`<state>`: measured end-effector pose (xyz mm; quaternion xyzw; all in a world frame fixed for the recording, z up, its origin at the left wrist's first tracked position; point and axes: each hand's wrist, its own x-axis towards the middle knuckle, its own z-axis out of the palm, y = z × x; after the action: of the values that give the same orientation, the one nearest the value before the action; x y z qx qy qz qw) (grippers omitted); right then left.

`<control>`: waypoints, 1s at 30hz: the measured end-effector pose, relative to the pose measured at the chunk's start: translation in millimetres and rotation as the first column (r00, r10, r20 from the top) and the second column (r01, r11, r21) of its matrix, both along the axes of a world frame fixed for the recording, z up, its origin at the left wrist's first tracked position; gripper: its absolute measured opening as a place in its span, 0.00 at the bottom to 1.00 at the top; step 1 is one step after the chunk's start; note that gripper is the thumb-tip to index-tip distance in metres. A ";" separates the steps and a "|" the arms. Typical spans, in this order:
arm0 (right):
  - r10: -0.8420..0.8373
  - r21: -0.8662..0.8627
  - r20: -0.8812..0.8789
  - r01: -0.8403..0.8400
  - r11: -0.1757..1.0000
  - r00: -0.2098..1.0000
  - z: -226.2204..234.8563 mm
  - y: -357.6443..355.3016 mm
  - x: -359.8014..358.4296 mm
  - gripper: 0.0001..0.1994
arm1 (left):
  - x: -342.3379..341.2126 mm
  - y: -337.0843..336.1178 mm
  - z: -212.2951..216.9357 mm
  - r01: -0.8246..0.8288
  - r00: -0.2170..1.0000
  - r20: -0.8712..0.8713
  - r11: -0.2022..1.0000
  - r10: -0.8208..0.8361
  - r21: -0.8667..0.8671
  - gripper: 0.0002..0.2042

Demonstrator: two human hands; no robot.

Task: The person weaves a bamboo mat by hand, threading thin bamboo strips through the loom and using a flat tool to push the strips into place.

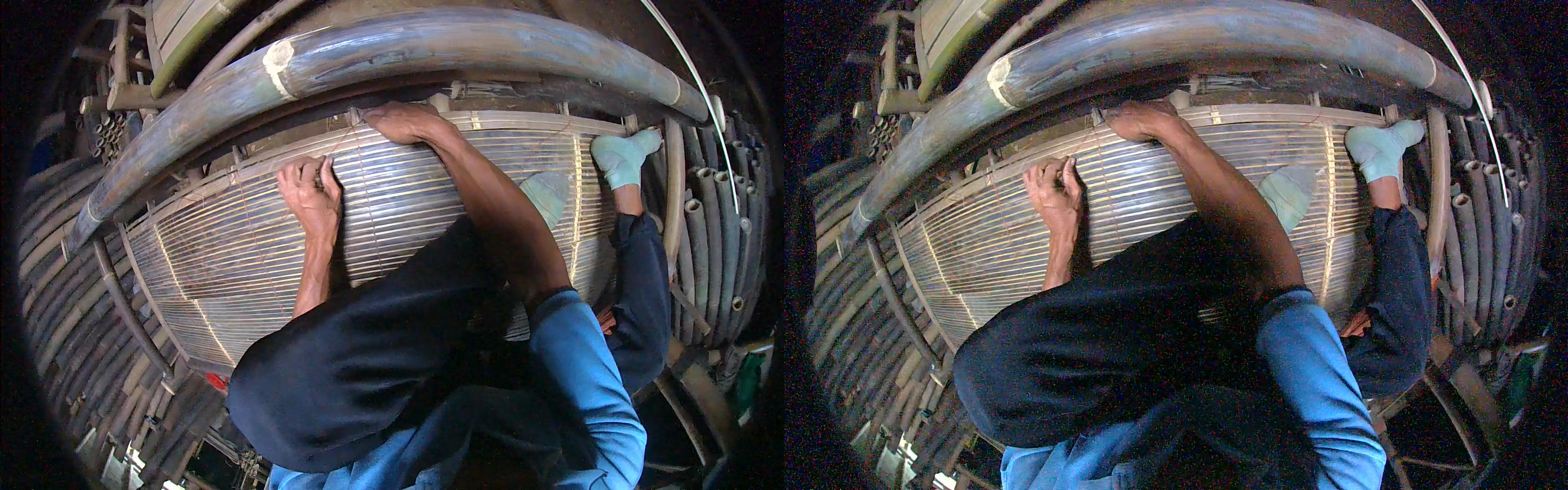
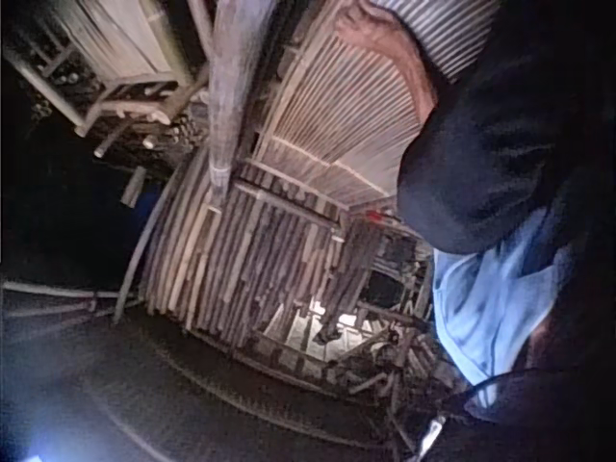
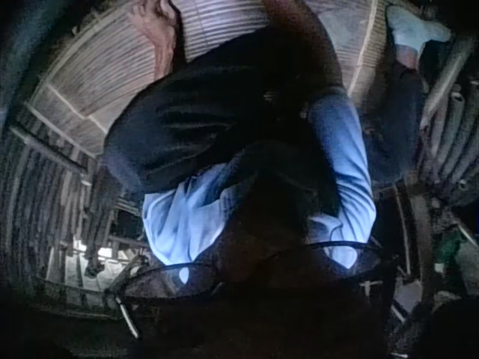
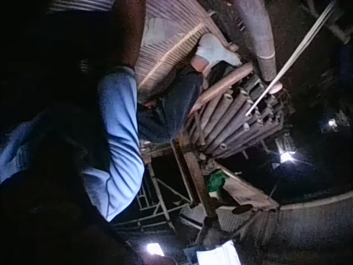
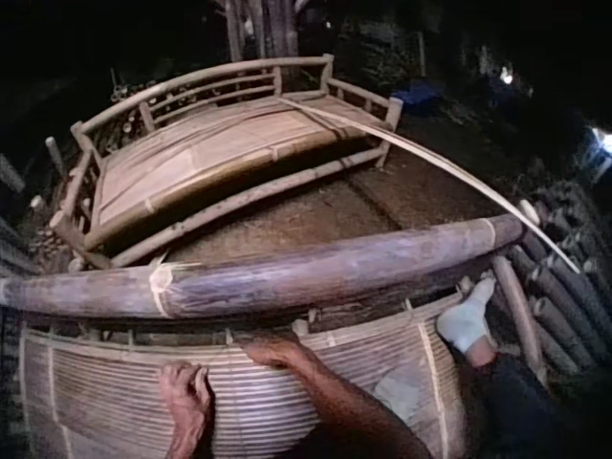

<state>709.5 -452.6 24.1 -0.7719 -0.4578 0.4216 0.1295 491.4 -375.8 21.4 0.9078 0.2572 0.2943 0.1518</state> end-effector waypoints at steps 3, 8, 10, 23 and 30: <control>-0.021 0.029 0.005 0.020 0.999 1.000 -2.3 -5.5 4.1 0.28 | 14.2 -11.3 3.0 -0.019 0.996 -0.082 0.995 0.027 0.094 0.04; -0.007 -0.008 -0.004 0.007 1.000 1.000 22.0 -4.1 -3.3 0.30 | 8.4 -6.3 29.3 -0.168 0.959 -0.275 0.924 0.072 -0.344 0.12; -0.034 -0.016 -0.031 0.034 0.999 0.999 16.7 -1.1 -3.3 0.31 | 1.1 3.8 34.4 -0.193 0.944 -0.327 0.870 0.039 -0.455 0.12; -0.161 0.207 0.184 0.122 0.971 0.970 -25.3 -9.4 -11.4 0.29 | -25.6 16.3 55.5 0.377 0.853 0.336 -0.025 0.399 -0.926 0.22; -0.102 0.044 0.102 0.098 0.994 0.990 -0.7 -18.0 -6.3 0.28 | -89.2 61.5 60.3 0.032 0.849 0.179 0.289 0.498 -0.957 0.17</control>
<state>703.2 -470.6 23.3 -0.8121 -0.4328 0.3650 0.1414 402.2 -314.3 81.7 0.5043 0.4701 0.3095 0.6549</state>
